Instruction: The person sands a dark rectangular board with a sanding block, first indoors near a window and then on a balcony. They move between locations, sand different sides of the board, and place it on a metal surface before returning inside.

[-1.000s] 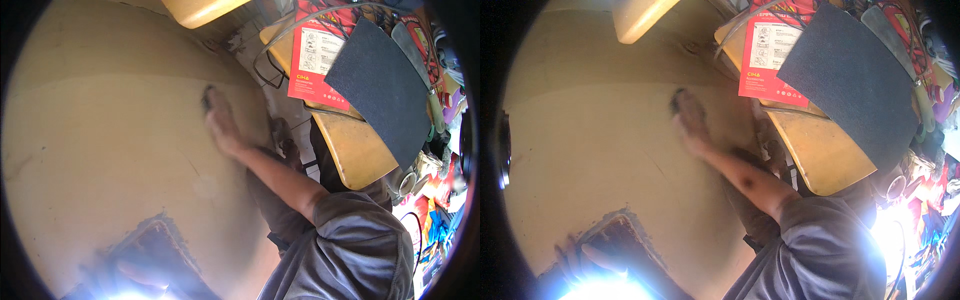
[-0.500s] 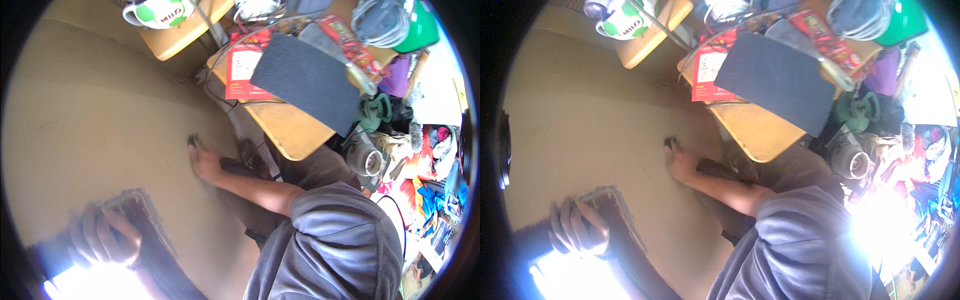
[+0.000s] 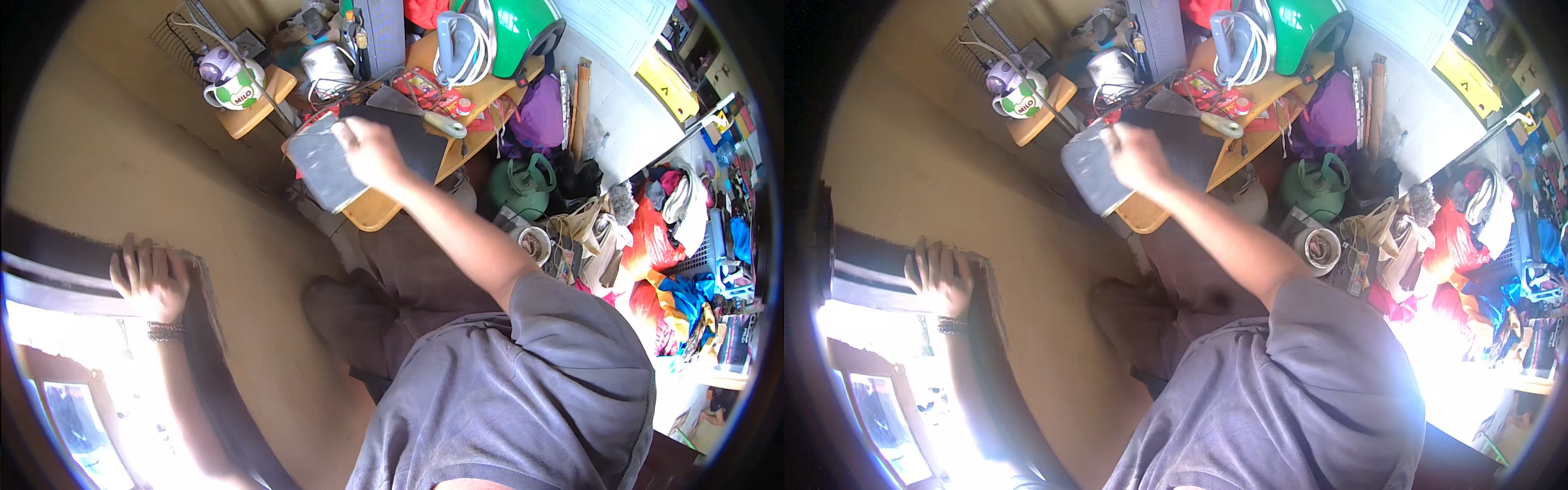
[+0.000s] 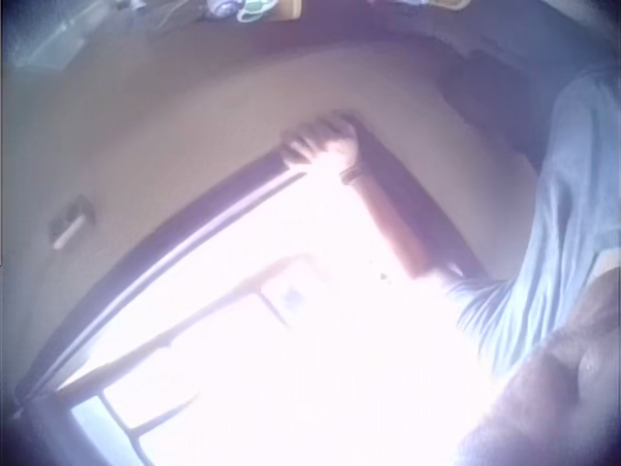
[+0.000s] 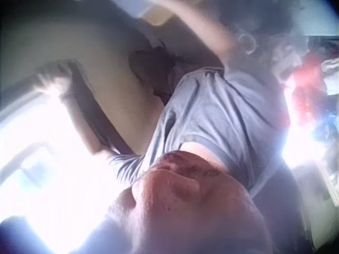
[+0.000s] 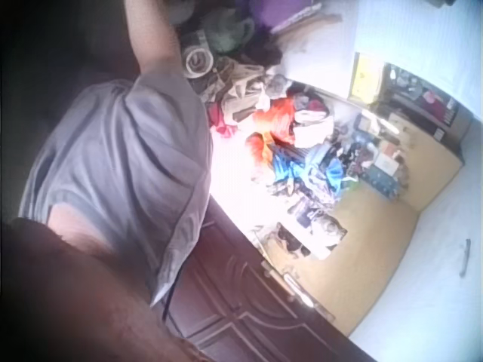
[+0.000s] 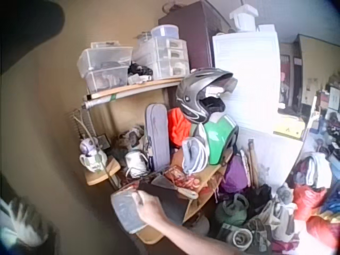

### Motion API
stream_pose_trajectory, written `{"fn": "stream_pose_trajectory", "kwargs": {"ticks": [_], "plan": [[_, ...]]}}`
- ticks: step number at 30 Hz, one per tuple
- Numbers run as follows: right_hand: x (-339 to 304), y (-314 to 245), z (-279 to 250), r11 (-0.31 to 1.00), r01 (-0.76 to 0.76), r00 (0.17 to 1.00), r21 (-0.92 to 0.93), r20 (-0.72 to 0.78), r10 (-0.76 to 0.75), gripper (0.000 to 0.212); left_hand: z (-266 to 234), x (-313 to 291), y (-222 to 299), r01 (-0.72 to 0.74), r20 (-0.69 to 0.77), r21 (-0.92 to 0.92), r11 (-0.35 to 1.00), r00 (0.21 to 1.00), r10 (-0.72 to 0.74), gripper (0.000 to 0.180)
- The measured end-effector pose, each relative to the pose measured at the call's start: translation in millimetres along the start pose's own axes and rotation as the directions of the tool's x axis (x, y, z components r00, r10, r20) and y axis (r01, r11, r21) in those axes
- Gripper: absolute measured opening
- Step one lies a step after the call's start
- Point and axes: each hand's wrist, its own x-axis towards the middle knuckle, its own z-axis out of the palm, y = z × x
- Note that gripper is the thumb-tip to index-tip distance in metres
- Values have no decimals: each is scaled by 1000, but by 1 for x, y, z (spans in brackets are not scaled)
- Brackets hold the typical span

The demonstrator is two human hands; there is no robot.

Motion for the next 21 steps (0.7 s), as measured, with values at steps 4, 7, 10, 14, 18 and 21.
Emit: {"fn": "stream_pose_trajectory", "kwargs": {"ticks": [4,7,10,14,18,21], "plan": [[19,28,-53,966,-14,973,-257,-227,-46,39,-2,-3,-4,-18,-9,-29,999,1000,17,12],[10,68,-84,918,78,974,-388,-167,-154,40,-4,-4,-3,-18,17,-36,999,1000,19,12],[1,91,-96,759,190,970,-623,2,-241,43,-9,10,10,22,241,-105,994,971,4,14],[5,114,-86,719,118,988,-685,11,-152,44,7,44,69,64,544,-248,967,835,84,25],[6,124,-71,717,103,972,-689,-85,-221,37,30,156,150,324,794,-549,771,489,361,68],[11,117,-71,732,95,979,-674,-69,-191,36,82,168,203,351,637,-630,693,744,203,93]]}}
